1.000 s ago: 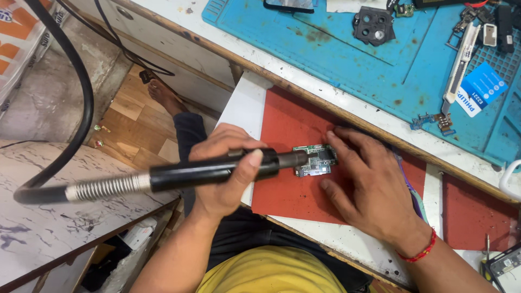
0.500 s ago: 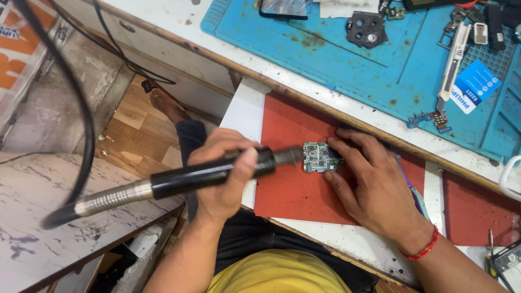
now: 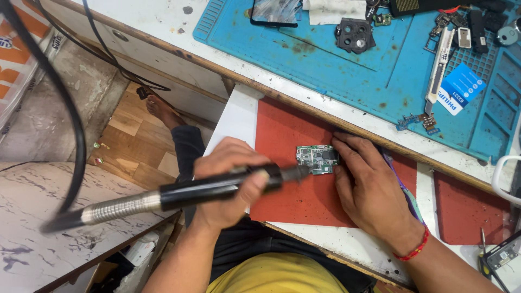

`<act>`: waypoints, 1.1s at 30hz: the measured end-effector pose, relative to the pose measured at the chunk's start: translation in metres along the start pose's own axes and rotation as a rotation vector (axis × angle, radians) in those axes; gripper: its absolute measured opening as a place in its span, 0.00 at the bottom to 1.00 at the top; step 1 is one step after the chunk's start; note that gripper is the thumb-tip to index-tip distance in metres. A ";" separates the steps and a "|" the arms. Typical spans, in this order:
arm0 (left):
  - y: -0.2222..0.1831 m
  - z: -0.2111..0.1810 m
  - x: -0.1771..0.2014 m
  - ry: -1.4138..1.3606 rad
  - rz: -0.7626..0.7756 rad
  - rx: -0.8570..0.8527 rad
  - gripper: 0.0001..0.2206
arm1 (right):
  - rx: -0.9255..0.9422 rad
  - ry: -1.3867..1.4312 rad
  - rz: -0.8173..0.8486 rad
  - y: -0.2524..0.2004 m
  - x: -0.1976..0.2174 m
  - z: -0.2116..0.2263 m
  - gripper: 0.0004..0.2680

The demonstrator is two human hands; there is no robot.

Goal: The person uses a purple pen-like tool to clean or scrape a small green circuit board on a red mat. They then use a hot air gun to apply heat to the board, likely for soldering or component removal.

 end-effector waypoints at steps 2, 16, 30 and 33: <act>-0.001 -0.006 -0.004 0.022 0.041 -0.066 0.12 | -0.002 -0.016 -0.003 0.001 0.000 0.001 0.15; 0.008 -0.004 -0.008 0.017 0.114 0.045 0.15 | 0.018 0.038 -0.012 0.001 0.000 -0.003 0.14; 0.010 -0.002 -0.008 0.096 0.076 0.047 0.14 | 0.089 0.019 -0.001 0.003 0.003 0.003 0.15; 0.011 -0.005 -0.011 0.046 0.111 0.008 0.15 | 0.098 0.037 -0.011 0.003 0.005 0.004 0.14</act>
Point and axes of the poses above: each hand's wrist, its own y-axis towards the middle knuckle, its own x-axis out of the back of the hand, z = x × y, the point moved 8 cm from there along y, towards the middle knuckle, and after that the axes turned 7 degrees about z, right-handed, at the moved point
